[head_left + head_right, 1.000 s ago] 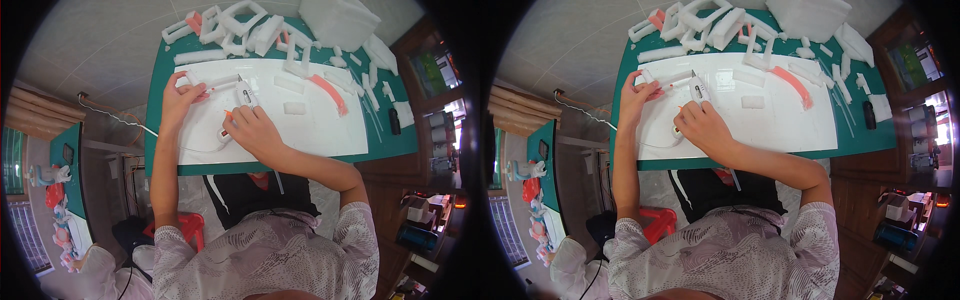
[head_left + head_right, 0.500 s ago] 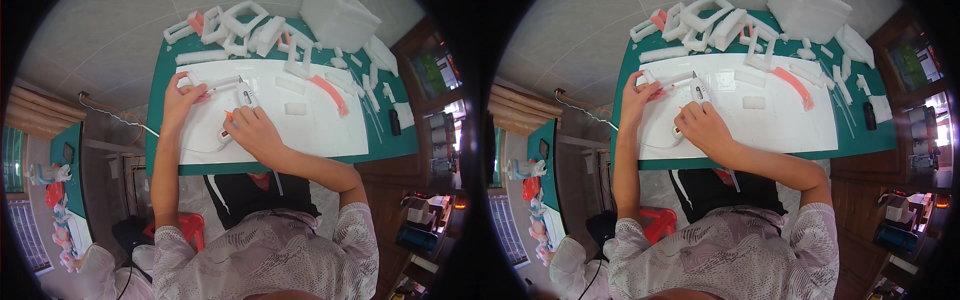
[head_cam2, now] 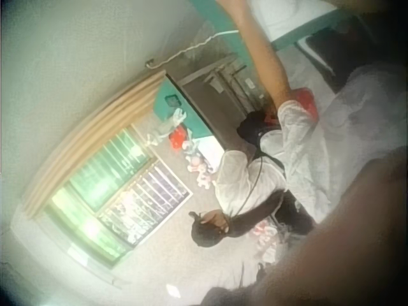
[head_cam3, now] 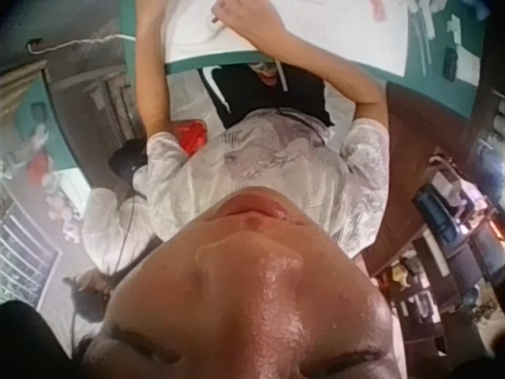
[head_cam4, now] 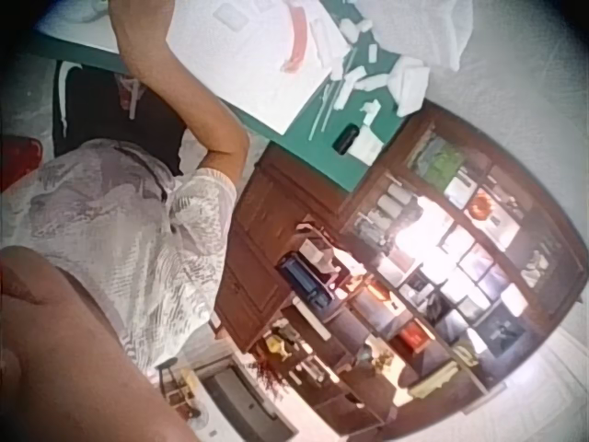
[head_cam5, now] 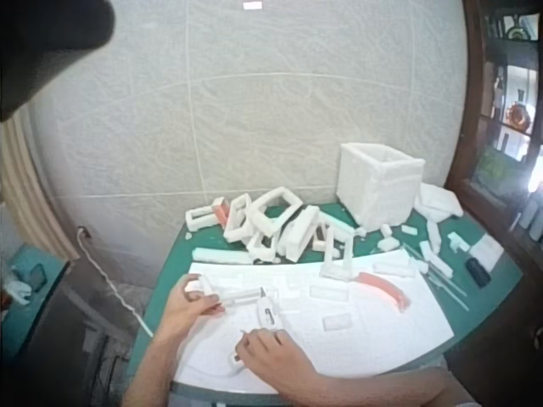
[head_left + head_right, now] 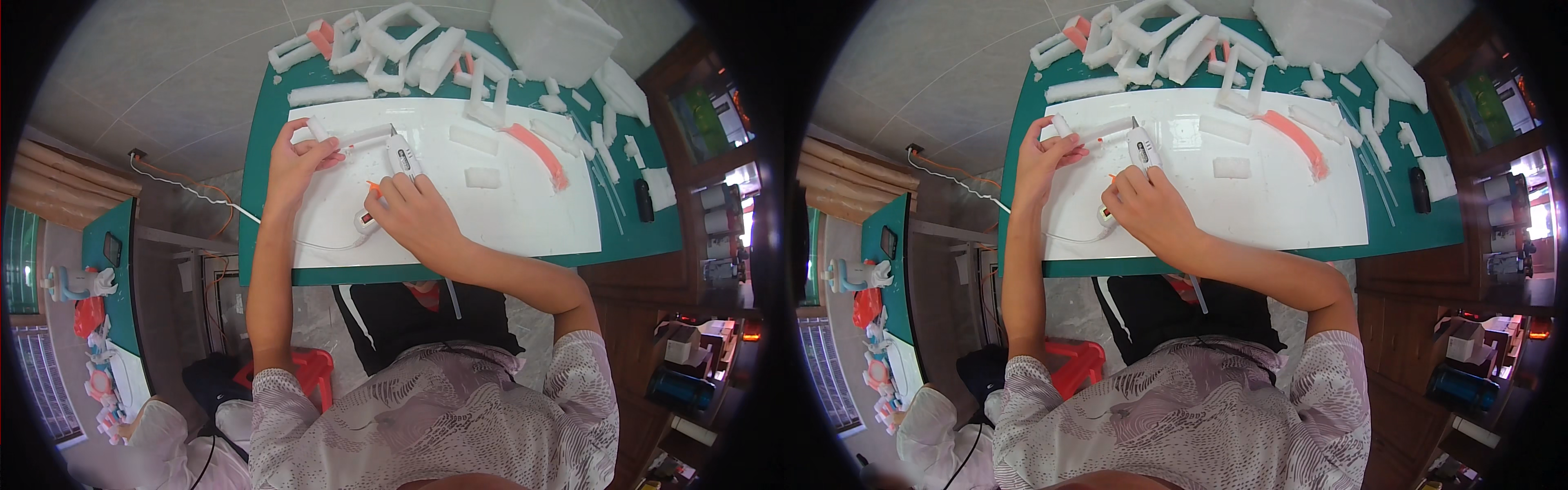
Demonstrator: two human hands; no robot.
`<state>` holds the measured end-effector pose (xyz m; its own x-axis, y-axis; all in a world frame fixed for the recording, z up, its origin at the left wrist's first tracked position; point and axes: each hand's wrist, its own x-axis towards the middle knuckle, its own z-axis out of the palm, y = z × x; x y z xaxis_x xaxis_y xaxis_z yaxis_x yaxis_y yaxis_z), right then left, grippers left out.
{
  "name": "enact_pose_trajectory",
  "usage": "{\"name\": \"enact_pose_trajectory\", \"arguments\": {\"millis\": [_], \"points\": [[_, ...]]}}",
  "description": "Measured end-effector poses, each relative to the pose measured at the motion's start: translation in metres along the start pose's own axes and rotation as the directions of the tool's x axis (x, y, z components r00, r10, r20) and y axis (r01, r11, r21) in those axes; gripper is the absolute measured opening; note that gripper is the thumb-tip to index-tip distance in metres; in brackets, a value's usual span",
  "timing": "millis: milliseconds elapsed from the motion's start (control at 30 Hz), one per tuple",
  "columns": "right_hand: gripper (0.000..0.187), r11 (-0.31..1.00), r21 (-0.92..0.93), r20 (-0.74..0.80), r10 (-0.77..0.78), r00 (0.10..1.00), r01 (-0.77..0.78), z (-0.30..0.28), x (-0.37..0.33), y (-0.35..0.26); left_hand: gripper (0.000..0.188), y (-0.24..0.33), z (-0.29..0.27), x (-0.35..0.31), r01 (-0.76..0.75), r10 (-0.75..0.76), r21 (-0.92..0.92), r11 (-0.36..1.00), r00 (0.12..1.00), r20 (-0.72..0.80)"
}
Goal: Using a hot glue gun to assemble small white and pink foam structures on a work table.
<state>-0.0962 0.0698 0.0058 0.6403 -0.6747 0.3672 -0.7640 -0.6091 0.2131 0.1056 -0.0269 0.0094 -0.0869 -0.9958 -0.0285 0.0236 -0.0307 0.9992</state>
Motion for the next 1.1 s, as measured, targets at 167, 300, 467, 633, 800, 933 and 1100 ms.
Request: {"name": "enact_pose_trajectory", "arguments": {"millis": [167, 300, 467, 633, 800, 933, 1100], "points": [[0.03, 1.0, -0.001, 0.0, 0.0, 1.0, 0.0, -0.0015, 0.0004, 0.0008, 0.054, 0.0008, -0.0001, 0.0008, -0.009, 0.009, -0.005, 1.0, 1.0, 0.0], [0.031, 1.0, -0.006, 0.001, -0.005, 1.0, 0.005, -0.0026, 0.0012, 0.0006, 0.054, -0.001, -0.0025, 0.0016, -0.003, 0.003, -0.005, 1.0, 1.0, -0.004], [0.031, 1.0, 0.004, -0.017, -0.001, 1.0, 0.002, 0.0001, 0.0004, 0.0013, 0.054, -0.0009, -0.001, 0.0009, 0.002, -0.002, -0.011, 1.0, 1.0, 0.002], [0.031, 1.0, 0.006, -0.002, 0.001, 1.0, -0.001, -0.0013, 0.001, 0.0003, 0.053, -0.0012, -0.0015, 0.0002, 0.0, 0.0, -0.013, 1.0, 1.0, 0.003], [0.031, 1.0, 0.007, -0.009, -0.003, 1.0, 0.003, -0.0002, 0.0004, 0.0004, 0.052, -0.0013, -0.0019, 0.0001, 0.002, -0.002, -0.019, 1.0, 1.0, 0.007], [0.031, 1.0, 0.016, -0.013, 0.004, 1.0, -0.004, -0.0017, 0.0007, 0.0002, 0.053, -0.0011, -0.0024, 0.0003, 0.001, -0.001, -0.022, 1.0, 1.0, 0.013], [0.031, 1.0, 0.02, -0.004, 0.002, 1.0, -0.002, -0.0002, 0.0007, 0.0, 0.055, 0.0008, -0.0026, -0.0001, 0.012, -0.012, -0.032, 0.999, 1.0, 0.013]]}}
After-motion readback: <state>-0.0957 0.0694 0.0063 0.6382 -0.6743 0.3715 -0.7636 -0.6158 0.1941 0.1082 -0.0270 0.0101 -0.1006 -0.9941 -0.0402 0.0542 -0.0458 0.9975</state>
